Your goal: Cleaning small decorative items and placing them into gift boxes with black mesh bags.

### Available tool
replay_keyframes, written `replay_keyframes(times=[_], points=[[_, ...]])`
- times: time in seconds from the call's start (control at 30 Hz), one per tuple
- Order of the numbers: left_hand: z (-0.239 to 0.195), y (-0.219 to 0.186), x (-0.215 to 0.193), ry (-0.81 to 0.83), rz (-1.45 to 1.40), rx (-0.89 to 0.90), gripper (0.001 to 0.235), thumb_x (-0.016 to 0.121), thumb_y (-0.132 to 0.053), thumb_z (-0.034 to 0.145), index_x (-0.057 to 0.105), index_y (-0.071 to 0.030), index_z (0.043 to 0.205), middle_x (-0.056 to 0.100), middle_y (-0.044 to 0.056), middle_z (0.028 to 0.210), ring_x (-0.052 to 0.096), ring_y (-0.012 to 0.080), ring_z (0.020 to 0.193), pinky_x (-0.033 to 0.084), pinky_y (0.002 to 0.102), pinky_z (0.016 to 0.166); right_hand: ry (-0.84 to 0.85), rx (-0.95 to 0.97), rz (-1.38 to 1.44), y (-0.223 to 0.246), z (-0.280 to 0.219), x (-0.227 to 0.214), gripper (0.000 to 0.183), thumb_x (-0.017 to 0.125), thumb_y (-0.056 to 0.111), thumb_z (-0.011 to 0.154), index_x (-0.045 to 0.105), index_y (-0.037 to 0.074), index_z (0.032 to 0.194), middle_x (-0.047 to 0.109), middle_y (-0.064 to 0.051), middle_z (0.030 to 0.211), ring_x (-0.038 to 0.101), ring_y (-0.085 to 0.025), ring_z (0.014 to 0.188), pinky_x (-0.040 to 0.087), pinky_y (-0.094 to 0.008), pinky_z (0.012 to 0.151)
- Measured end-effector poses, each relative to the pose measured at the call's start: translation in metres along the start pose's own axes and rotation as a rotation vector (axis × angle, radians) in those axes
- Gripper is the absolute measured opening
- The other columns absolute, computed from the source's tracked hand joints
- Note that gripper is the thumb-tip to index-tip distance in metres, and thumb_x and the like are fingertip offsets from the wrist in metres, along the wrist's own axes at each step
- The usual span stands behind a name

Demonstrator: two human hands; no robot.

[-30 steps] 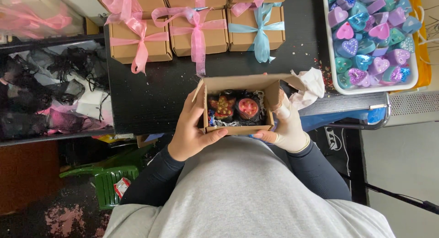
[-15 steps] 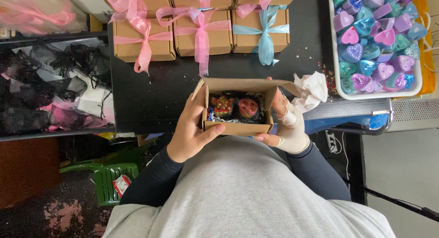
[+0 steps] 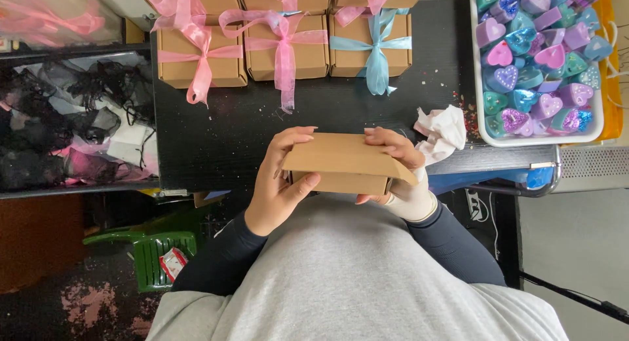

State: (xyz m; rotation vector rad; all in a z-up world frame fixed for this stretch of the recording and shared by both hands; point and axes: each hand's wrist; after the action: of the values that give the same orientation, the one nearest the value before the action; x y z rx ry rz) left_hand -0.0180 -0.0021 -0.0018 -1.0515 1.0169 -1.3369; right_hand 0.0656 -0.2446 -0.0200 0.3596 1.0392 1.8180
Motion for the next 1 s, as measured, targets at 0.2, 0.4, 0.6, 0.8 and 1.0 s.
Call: replay_keyframes(times=[0.2,0.4,0.6,0.8,1.0], points=[[0.007,0.004,0.010,0.081,-0.024,0.013,0.090,0.086,-0.043,0.076,0.040,-0.009,0.145,0.042,0.014,0.157,0.051,0.0243,0.141,0.047,0.041,0.117,-0.042,0.028,-0.109,0.000,-0.004,-0.011,0.082,0.087,0.042,0.075,0.036,0.016,0.133,0.059,-0.014,0.132,0.061,-0.031,0.130,0.034,-0.052,0.125],[0.007,0.010,0.019,-0.003,0.297,0.226,0.073,0.090,-0.024,0.080,0.046,-0.007,0.135,0.067,0.013,0.134,0.056,0.0350,0.144,0.034,0.052,0.135,-0.051,0.115,0.021,-0.012,-0.021,-0.012,0.076,0.085,0.044,0.078,0.038,0.015,0.129,0.062,-0.014,0.128,0.065,-0.031,0.128,0.034,-0.051,0.128],[-0.001,0.014,0.031,-0.079,0.318,0.178,0.066,0.089,-0.028,0.079,0.052,-0.004,0.128,0.068,0.013,0.124,0.072,0.0225,0.113,0.062,0.034,0.097,-0.076,0.218,0.101,-0.006,-0.027,-0.016,0.078,0.083,0.044,0.079,0.037,0.011,0.132,0.063,-0.012,0.127,0.064,-0.024,0.125,0.038,-0.048,0.126],[-0.011,0.015,0.033,-0.059,0.179,0.038,0.074,0.086,-0.026,0.088,0.048,-0.002,0.147,0.066,0.014,0.130,0.072,0.0234,0.117,0.063,0.034,0.100,-0.063,0.311,0.061,0.005,-0.038,-0.016,0.102,0.081,0.033,0.089,0.016,0.007,0.162,0.055,-0.015,0.144,0.058,-0.025,0.134,0.047,-0.041,0.118],[-0.011,0.019,0.021,-0.008,0.517,0.327,0.104,0.081,-0.019,0.097,0.005,-0.009,0.167,0.059,0.018,0.139,0.068,0.0273,0.122,0.058,0.037,0.103,0.118,0.257,-0.275,0.032,-0.015,-0.021,0.110,0.074,0.022,0.100,-0.013,0.007,0.165,0.061,-0.018,0.143,0.068,-0.027,0.125,0.050,-0.034,0.110]])
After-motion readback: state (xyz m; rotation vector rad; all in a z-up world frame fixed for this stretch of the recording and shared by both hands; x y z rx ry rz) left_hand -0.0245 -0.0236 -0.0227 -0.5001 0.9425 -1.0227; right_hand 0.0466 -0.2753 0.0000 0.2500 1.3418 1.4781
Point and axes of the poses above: each hand's wrist, its own z-axis towards the middle knuckle, its own x-axis out of the palm, y = z × x
